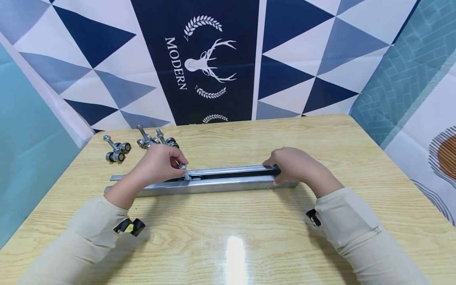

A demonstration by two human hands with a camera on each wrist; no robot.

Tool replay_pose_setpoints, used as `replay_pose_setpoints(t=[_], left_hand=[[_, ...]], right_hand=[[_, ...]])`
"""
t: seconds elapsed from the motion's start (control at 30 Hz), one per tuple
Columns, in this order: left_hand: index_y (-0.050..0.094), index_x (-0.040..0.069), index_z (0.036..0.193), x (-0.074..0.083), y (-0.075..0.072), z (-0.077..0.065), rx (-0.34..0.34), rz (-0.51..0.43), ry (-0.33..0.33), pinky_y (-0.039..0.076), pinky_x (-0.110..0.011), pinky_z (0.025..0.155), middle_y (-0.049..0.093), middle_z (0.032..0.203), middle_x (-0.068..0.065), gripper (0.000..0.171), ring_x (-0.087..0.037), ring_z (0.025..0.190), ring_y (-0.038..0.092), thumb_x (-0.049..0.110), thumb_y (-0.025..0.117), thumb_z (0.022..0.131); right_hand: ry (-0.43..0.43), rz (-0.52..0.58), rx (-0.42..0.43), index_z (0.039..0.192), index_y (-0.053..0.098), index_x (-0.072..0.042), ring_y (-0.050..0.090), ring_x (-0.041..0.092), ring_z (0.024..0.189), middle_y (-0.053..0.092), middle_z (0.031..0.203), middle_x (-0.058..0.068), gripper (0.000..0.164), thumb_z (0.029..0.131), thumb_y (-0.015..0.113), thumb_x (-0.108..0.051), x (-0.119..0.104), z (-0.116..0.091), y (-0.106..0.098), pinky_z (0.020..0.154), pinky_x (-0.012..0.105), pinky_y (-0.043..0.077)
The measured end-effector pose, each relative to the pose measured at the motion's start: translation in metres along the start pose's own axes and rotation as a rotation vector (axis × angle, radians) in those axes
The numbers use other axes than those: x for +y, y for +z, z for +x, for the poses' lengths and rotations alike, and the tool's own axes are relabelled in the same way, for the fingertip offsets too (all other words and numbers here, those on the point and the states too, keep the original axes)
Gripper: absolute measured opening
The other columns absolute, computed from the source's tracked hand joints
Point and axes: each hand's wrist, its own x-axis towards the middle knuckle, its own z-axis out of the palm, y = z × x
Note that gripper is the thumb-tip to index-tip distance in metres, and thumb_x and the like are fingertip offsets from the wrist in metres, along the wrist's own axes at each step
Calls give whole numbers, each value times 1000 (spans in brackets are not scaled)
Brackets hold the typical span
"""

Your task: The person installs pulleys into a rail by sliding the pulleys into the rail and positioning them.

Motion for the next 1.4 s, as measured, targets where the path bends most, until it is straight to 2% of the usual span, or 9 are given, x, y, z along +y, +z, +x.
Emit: replay_pose_setpoints(t=[0.63, 0.83, 1.4], left_hand=[[68, 16, 72, 13, 8, 9, 14, 13, 57, 46, -21, 61, 61, 68, 10, 8, -1, 60, 54, 11, 70, 67], [68, 15, 72, 18, 10, 13, -3, -12, 48, 46, -21, 60, 61, 68, 10, 7, -3, 61, 54, 10, 71, 67], [68, 17, 71, 33, 18, 21, 2, 14, 78, 44, -20, 60, 59, 65, 12, 7, -3, 59, 52, 11, 68, 68]], right_hand=[[-7, 3, -2, 110, 63, -7, 58, 21, 84, 60, 93, 4, 56, 60, 80, -25, 0, 0, 0, 71, 40, 47], [-12, 1, 3, 110, 63, -7, 58, 21, 82, 60, 92, 4, 55, 60, 80, -23, 0, -1, -1, 70, 40, 47], [-23, 2, 13, 109, 63, -6, 58, 20, 81, 60, 92, 4, 55, 60, 80, -24, 0, -2, -1, 70, 39, 48]])
